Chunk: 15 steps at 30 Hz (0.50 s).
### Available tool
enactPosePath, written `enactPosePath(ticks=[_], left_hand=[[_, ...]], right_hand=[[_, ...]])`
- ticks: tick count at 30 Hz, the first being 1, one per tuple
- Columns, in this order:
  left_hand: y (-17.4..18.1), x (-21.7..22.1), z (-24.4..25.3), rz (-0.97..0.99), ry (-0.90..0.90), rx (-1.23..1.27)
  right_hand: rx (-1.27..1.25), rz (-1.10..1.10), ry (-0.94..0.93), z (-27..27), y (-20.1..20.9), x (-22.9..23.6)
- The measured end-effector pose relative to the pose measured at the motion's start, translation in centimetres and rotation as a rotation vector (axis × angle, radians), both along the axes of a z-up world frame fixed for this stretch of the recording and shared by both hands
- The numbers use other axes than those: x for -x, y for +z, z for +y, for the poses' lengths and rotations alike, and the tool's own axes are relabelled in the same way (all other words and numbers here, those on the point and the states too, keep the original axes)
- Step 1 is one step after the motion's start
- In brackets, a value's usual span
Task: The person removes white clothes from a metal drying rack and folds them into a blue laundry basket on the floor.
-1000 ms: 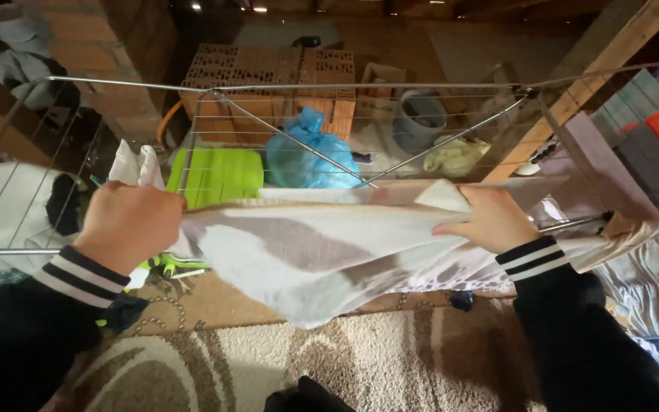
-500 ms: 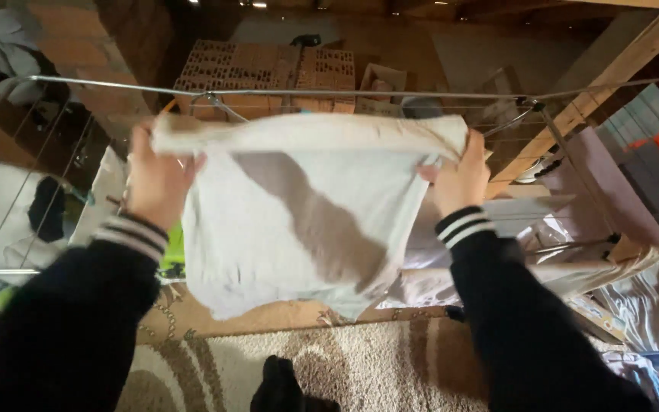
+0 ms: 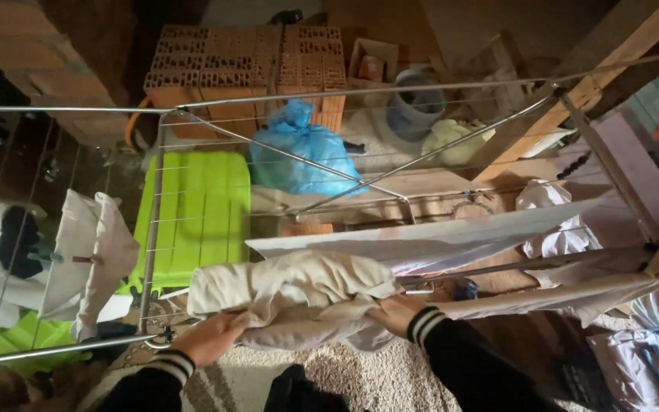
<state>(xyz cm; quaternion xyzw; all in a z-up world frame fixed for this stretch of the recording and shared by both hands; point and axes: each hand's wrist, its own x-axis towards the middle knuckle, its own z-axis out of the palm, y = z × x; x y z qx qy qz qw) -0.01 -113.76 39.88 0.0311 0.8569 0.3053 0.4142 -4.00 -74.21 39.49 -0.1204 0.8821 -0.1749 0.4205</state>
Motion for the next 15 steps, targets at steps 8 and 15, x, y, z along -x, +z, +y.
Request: enactPosePath(ticks=[8,15], left_hand=[[-4.5,3.3,0.8,-0.344,-0.222,0.286],[-10.9,2.9,-1.6,-0.106,-0.058,0.220]], right_hand=[[-0.215,-0.189,0.081,-1.8,-1.5,3.3],[-0.348,-0.094,-0.342,-1.6,-2.2,2.2]])
